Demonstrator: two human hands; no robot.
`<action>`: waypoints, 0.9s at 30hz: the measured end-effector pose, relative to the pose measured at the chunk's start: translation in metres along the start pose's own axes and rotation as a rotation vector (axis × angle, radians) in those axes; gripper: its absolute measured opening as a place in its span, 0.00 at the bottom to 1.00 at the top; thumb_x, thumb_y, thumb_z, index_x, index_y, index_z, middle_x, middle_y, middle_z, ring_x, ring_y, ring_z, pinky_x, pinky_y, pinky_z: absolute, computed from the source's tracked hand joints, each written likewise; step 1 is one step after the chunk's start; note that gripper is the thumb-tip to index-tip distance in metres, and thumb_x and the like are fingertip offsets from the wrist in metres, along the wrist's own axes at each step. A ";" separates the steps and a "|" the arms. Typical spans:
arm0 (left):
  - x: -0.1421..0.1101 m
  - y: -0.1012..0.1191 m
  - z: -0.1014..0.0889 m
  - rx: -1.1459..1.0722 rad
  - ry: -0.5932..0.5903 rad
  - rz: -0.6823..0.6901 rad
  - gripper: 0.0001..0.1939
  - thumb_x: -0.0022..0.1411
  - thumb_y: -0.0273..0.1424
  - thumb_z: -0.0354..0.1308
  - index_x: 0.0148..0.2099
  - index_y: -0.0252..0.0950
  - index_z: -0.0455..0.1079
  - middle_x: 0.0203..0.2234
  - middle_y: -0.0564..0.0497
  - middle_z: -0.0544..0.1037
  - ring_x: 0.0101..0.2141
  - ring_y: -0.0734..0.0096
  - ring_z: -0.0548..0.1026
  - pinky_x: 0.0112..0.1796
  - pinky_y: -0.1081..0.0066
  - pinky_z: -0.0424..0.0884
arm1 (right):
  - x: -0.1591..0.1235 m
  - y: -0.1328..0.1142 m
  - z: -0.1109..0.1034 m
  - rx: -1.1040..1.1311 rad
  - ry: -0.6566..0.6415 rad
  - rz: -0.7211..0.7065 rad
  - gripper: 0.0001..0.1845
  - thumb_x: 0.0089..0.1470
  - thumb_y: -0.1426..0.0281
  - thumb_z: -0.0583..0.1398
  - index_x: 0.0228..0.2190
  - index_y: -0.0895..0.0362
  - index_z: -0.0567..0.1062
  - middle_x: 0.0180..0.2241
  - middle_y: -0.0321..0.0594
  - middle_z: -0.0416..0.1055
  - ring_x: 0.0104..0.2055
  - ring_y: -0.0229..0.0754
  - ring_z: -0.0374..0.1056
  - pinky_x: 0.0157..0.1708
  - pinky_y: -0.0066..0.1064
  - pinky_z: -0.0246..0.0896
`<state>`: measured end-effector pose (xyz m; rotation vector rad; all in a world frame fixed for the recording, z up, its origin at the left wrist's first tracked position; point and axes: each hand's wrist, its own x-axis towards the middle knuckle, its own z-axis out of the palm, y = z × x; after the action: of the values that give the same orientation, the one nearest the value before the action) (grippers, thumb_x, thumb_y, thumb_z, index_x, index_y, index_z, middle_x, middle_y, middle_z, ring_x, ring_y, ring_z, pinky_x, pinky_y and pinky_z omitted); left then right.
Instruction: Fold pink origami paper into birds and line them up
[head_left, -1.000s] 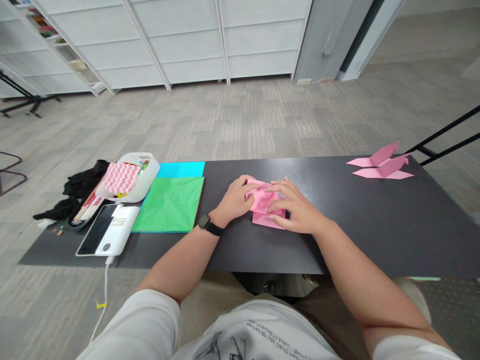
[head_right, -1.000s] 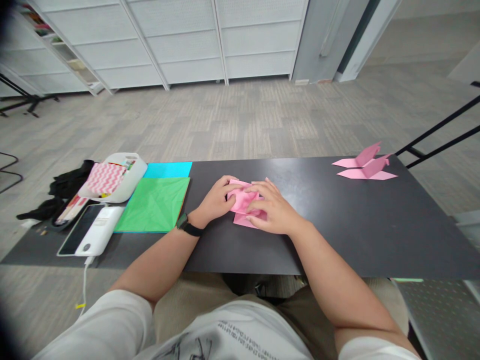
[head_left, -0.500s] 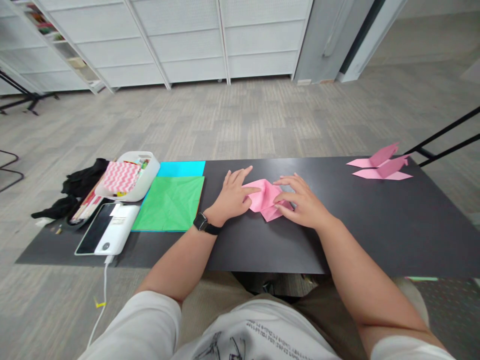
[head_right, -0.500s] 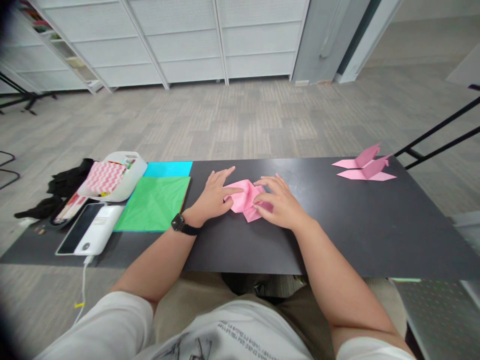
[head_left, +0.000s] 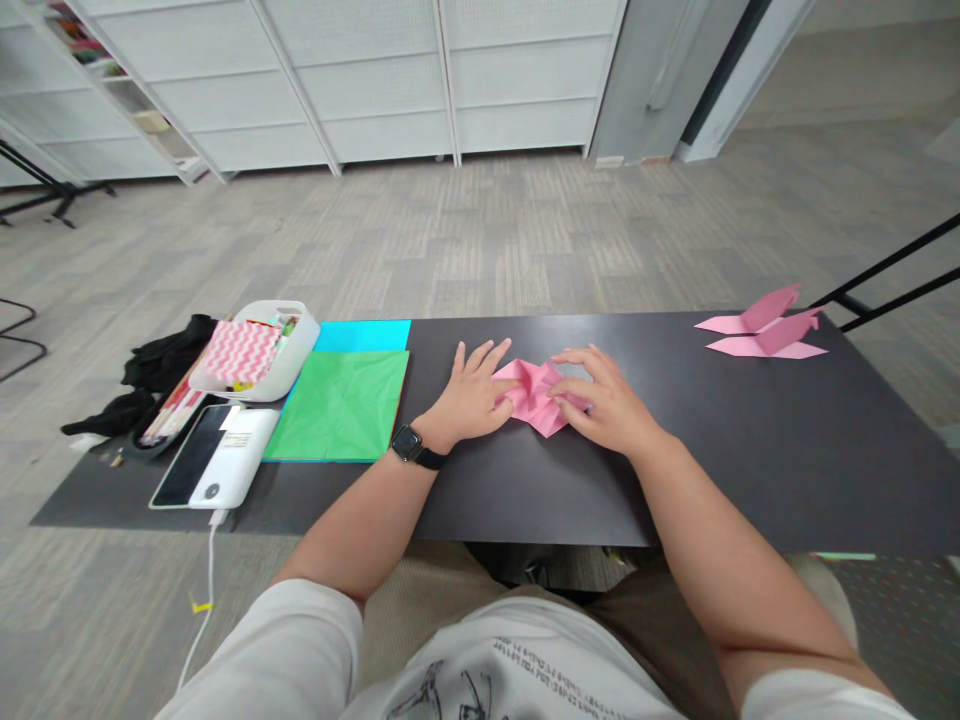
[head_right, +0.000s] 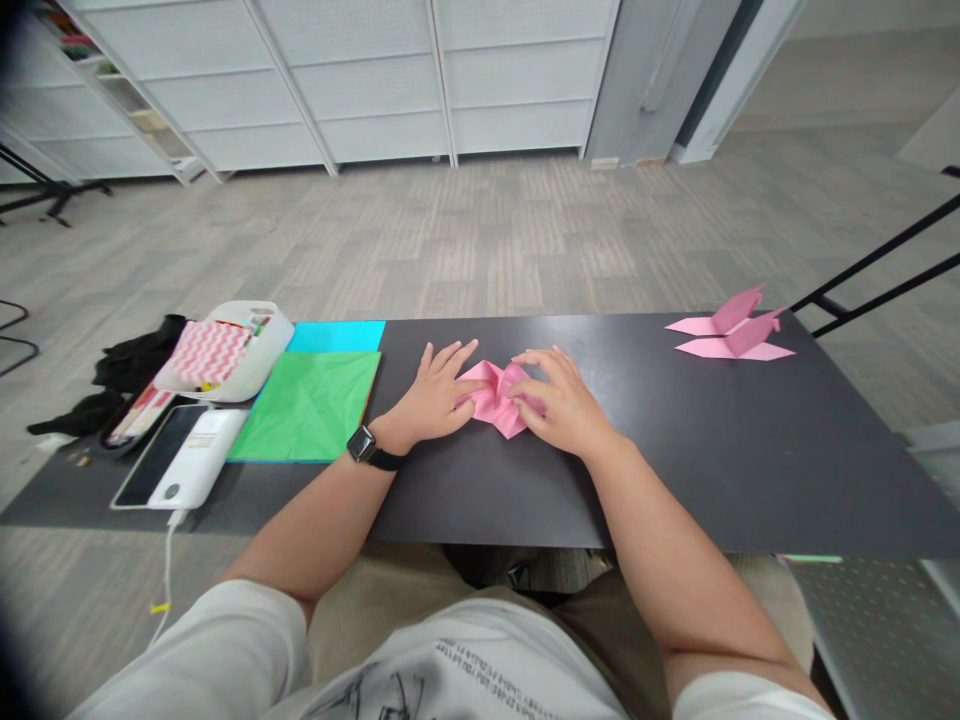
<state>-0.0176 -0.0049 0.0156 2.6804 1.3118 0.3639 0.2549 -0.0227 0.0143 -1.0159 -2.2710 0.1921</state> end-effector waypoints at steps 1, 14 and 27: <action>0.000 0.000 0.001 -0.004 0.010 0.001 0.20 0.70 0.34 0.57 0.61 0.51 0.80 0.78 0.51 0.55 0.75 0.41 0.55 0.73 0.29 0.40 | 0.000 0.001 0.000 -0.008 -0.001 0.008 0.10 0.64 0.72 0.61 0.41 0.48 0.82 0.60 0.45 0.72 0.67 0.55 0.68 0.73 0.64 0.50; -0.002 0.001 -0.002 -0.046 0.094 0.074 0.22 0.65 0.55 0.67 0.45 0.43 0.86 0.74 0.43 0.64 0.72 0.43 0.61 0.74 0.33 0.41 | -0.003 0.016 0.005 -0.090 0.013 0.160 0.08 0.62 0.71 0.62 0.39 0.49 0.82 0.60 0.48 0.72 0.64 0.58 0.68 0.68 0.64 0.58; -0.002 0.012 0.001 -0.025 0.089 -0.008 0.17 0.71 0.49 0.63 0.43 0.42 0.84 0.68 0.46 0.73 0.66 0.47 0.69 0.73 0.32 0.45 | -0.005 0.025 0.010 -0.103 -0.042 0.263 0.08 0.63 0.63 0.64 0.37 0.50 0.83 0.59 0.49 0.71 0.61 0.60 0.69 0.63 0.61 0.62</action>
<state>-0.0092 -0.0141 0.0167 2.6658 1.3317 0.5015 0.2668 -0.0076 -0.0058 -1.3765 -2.1968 0.2094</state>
